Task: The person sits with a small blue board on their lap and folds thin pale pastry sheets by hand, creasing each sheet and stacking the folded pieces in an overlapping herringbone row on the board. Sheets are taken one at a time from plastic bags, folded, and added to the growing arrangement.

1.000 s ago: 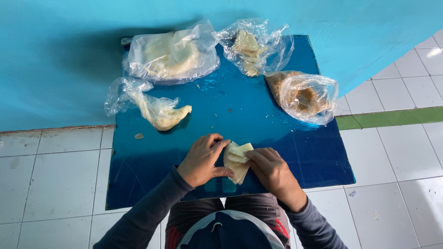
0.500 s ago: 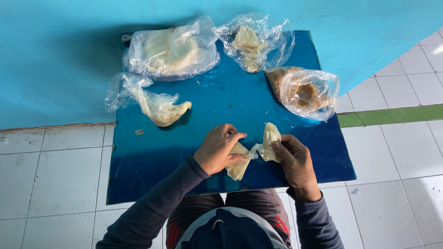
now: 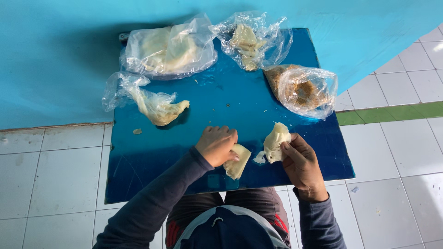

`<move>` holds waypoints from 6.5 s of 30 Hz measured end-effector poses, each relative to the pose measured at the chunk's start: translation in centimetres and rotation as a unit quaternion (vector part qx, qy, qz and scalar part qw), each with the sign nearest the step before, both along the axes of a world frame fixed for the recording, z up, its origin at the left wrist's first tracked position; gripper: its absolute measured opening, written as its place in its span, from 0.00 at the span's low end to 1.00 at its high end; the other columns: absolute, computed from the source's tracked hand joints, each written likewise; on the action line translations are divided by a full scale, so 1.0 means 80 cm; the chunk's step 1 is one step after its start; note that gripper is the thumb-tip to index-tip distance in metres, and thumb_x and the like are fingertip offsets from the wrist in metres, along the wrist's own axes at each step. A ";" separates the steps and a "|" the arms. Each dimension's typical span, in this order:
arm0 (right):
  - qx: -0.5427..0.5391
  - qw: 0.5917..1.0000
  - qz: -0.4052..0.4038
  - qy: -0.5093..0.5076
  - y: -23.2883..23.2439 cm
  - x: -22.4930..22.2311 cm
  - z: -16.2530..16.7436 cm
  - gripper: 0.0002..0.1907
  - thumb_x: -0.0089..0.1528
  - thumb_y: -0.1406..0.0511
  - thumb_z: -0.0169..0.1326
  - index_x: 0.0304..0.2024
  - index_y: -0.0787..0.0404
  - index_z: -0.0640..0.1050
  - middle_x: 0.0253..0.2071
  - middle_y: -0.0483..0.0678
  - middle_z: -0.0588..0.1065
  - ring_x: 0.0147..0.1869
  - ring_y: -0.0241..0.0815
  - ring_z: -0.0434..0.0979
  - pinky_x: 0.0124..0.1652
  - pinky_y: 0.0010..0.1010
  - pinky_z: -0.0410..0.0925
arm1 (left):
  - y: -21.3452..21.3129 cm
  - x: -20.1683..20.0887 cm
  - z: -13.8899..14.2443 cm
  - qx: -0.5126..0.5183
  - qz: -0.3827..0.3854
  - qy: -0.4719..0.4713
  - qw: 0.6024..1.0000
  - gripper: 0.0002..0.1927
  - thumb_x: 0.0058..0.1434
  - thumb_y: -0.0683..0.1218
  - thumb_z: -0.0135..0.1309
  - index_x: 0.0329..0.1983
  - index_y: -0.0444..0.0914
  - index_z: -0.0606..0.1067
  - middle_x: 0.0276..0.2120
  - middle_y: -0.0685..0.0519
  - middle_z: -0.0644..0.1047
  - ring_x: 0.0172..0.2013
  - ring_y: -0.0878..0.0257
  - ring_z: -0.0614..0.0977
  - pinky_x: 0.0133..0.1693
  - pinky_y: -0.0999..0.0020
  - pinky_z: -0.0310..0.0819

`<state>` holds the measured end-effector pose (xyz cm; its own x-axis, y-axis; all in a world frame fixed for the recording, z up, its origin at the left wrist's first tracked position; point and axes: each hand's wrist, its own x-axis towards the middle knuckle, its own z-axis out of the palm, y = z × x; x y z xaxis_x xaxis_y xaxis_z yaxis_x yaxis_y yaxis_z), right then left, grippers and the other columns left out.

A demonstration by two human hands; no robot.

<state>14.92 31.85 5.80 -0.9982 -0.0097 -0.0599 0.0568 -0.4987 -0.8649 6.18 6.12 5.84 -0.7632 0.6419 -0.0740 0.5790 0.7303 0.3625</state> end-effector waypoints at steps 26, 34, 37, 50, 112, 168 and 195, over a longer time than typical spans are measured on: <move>0.680 0.541 -0.038 0.493 -0.125 -0.083 0.095 0.17 0.56 0.73 0.59 0.48 0.67 0.76 0.53 0.57 0.77 0.55 0.55 0.78 0.50 0.44 0.71 | -0.035 -0.043 -0.025 0.688 0.190 -0.517 0.472 0.30 0.65 0.62 0.49 0.58 0.34 0.72 0.47 0.48 0.80 0.43 0.60 0.85 0.43 0.64 0.84; 0.558 0.741 -0.004 0.374 -0.111 -0.118 0.095 0.13 0.67 0.70 0.56 0.55 0.62 0.77 0.54 0.54 0.78 0.58 0.48 0.78 0.54 0.35 0.72 | -0.047 -0.059 -0.025 0.709 0.142 -0.435 0.536 0.22 0.65 0.44 0.58 0.60 0.36 0.68 0.50 0.51 0.78 0.48 0.63 0.82 0.48 0.66 0.81; 0.435 0.875 0.003 0.213 -0.092 -0.167 0.093 0.13 0.69 0.66 0.53 0.56 0.63 0.75 0.50 0.49 0.78 0.51 0.38 0.78 0.49 0.31 0.72 | -0.053 -0.062 -0.027 0.707 0.135 -0.416 0.556 0.22 0.65 0.42 0.59 0.60 0.36 0.69 0.49 0.51 0.78 0.48 0.64 0.82 0.47 0.68 0.80; 0.222 0.962 0.113 0.111 -0.066 -0.202 0.023 0.06 0.71 0.68 0.52 0.47 0.66 0.75 0.41 0.48 0.77 0.46 0.34 0.77 0.48 0.27 0.71 | -0.057 -0.068 -0.049 0.675 0.180 -0.421 0.579 0.16 0.67 0.43 0.57 0.57 0.38 0.71 0.45 0.53 0.78 0.42 0.67 0.80 0.40 0.70 0.77; 0.342 0.923 0.139 0.111 -0.042 -0.383 0.120 0.21 0.63 0.58 0.58 0.50 0.68 0.73 0.42 0.58 0.82 0.45 0.49 0.85 0.46 0.41 0.77 | -0.060 -0.078 -0.041 0.710 0.146 -0.437 0.533 0.16 0.68 0.43 0.55 0.56 0.37 0.70 0.51 0.50 0.77 0.51 0.60 0.81 0.52 0.61 0.79; 0.426 0.867 0.134 0.221 -0.110 -0.166 0.019 0.08 0.63 0.68 0.62 0.44 0.63 0.82 0.50 0.49 0.73 0.49 0.36 0.80 0.47 0.27 0.78 | -0.051 -0.062 -0.042 0.654 0.100 -0.342 0.667 0.37 0.64 0.44 0.60 0.72 0.30 0.58 0.58 0.44 0.74 0.55 0.60 0.79 0.55 0.65 0.80; 0.087 0.989 0.116 0.004 -0.100 -0.190 0.021 0.06 0.68 0.68 0.54 0.45 0.64 0.74 0.41 0.48 0.77 0.42 0.36 0.79 0.42 0.31 0.75 | -0.079 -0.051 -0.041 0.628 0.206 -0.437 0.610 0.28 0.62 0.42 0.58 0.64 0.33 0.67 0.50 0.46 0.80 0.46 0.61 0.85 0.47 0.66 0.84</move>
<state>-0.25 23.85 7.47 -0.9706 -0.2294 -0.0723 0.1446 -0.3162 -0.9376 2.10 -0.17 2.60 -0.9004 0.3779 -0.2156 -0.3749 -0.4222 0.8254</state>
